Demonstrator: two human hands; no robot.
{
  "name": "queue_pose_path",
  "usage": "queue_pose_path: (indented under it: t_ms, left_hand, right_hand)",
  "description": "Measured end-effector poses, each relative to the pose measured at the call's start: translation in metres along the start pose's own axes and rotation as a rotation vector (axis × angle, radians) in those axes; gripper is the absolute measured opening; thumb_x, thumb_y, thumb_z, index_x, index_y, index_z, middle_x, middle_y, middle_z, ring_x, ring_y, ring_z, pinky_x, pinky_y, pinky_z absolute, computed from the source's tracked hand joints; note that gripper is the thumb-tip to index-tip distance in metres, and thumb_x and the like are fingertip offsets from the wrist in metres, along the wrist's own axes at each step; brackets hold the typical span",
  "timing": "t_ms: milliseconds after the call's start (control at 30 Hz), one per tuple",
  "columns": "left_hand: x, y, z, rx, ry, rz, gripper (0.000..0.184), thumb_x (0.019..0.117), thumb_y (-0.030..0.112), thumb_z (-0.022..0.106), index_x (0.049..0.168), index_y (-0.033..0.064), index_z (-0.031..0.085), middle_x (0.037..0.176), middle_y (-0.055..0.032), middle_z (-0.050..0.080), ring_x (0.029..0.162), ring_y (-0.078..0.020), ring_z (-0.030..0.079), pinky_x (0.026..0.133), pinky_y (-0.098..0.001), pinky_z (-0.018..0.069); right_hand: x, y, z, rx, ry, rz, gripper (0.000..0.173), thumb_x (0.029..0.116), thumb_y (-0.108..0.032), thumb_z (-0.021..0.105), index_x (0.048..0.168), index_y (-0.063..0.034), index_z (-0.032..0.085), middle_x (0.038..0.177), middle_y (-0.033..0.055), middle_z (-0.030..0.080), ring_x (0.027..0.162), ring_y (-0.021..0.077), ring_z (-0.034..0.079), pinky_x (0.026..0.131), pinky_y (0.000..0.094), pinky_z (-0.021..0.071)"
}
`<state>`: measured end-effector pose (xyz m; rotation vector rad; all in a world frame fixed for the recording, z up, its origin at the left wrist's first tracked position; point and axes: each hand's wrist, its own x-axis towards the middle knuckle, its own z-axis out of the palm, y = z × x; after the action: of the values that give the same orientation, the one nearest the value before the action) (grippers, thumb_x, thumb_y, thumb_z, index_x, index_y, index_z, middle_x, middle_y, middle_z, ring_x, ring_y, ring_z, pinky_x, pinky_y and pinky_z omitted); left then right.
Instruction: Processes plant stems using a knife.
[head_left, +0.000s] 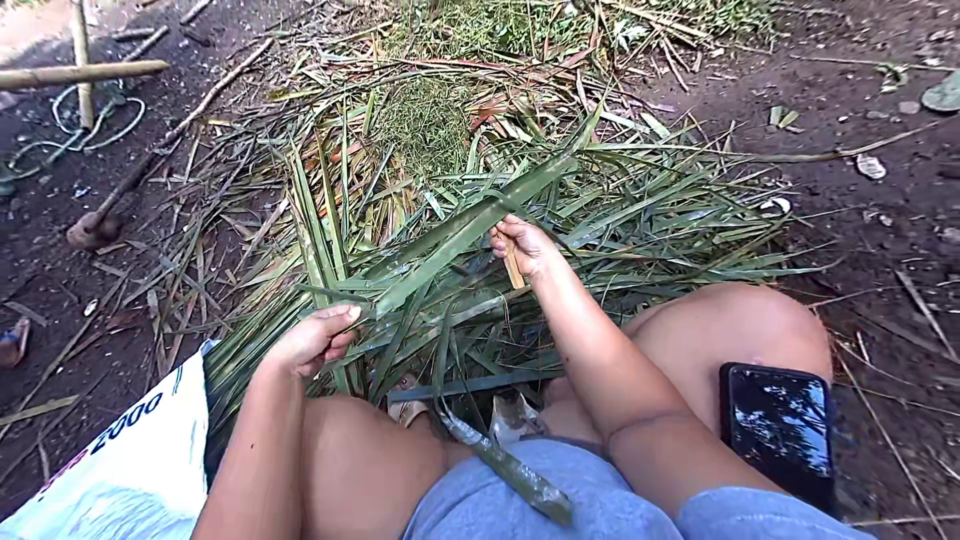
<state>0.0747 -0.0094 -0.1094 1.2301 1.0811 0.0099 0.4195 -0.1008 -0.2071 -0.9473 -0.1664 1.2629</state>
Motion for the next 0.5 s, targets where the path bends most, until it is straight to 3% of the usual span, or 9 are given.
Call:
queue_pose_path:
  t_ms: [67,133,233,267,333,433,500]
  left_hand:
    - [-0.007,0.002,-0.027,0.243,0.079,-0.016,0.024,0.1108,0.014,0.036,0.097,0.0118,0.056,0.060,0.0081,0.049,0.048,0.0009,0.045,0.048,-0.0135,0.0402]
    - [-0.016,0.006,-0.052,0.535,0.213,-0.078,0.023,0.1110,0.018,0.042,0.107,0.0062,0.062,0.075,0.0028,0.060,0.063,-0.0024,0.055,0.062,-0.0198,0.0474]
    - [-0.031,0.013,-0.083,0.741,0.362,-0.130,0.030,0.1098,0.018,0.047,0.125,-0.0026,0.063,0.113,-0.0195,0.065,0.101,-0.0248,0.061,0.094,-0.0486,0.0470]
    - [-0.036,0.015,-0.093,0.750,0.392,-0.127,0.031,0.1094,0.016,0.047,0.131,-0.0015,0.060,0.123,-0.0229,0.063,0.111,-0.0297,0.061,0.099,-0.0530,0.0450]
    - [-0.048,0.017,-0.113,0.771,0.459,-0.128,0.034,0.1097,0.019,0.048,0.134,-0.0017,0.059,0.127,-0.0268,0.062,0.117,-0.0356,0.060,0.103,-0.0572,0.0422]
    - [-0.065,0.011,-0.159,0.821,0.512,-0.046,0.030,0.1091,0.018,0.048,0.122,-0.0039,0.063,0.112,-0.0226,0.063,0.101,-0.0277,0.059,0.093,-0.0513,0.0443]
    - [-0.080,0.008,-0.186,0.834,0.575,-0.030,0.030,0.1083,0.016,0.050,0.122,-0.0067,0.063,0.114,-0.0266,0.063,0.104,-0.0305,0.059,0.095,-0.0532,0.0440]
  right_hand:
    - [0.002,-0.006,-0.008,0.029,0.020,-0.023,0.020,0.1084,-0.007,0.034,0.110,-0.0107,0.054,0.076,-0.0003,0.057,0.051,0.0048,0.049,0.045,0.0175,0.0421]
    - [0.003,-0.009,-0.012,0.051,0.039,-0.032,0.020,0.1084,-0.007,0.035,0.110,-0.0102,0.054,0.076,-0.0002,0.057,0.050,0.0050,0.049,0.045,0.0177,0.0426]
    - [0.003,-0.014,-0.014,0.108,0.094,-0.031,0.016,0.1084,-0.007,0.037,0.108,-0.0087,0.053,0.076,0.0011,0.057,0.050,0.0057,0.049,0.043,0.0181,0.0426]
    - [0.003,-0.015,-0.015,0.124,0.106,-0.031,0.016,0.1083,-0.007,0.038,0.105,-0.0083,0.053,0.075,0.0014,0.057,0.049,0.0057,0.049,0.043,0.0182,0.0421]
    - [0.002,-0.020,-0.018,0.134,0.115,-0.036,0.015,0.1083,-0.007,0.039,0.104,-0.0082,0.053,0.075,0.0010,0.057,0.049,0.0051,0.048,0.043,0.0180,0.0417]
    - [0.002,-0.026,-0.026,0.166,0.128,-0.062,0.015,0.1077,-0.008,0.041,0.102,-0.0090,0.055,0.075,0.0001,0.058,0.049,0.0048,0.048,0.043,0.0178,0.0420]
    - [0.003,-0.031,-0.031,0.211,0.154,-0.090,0.013,0.1075,-0.008,0.042,0.111,-0.0108,0.054,0.075,-0.0002,0.057,0.048,0.0046,0.048,0.042,0.0176,0.0423]
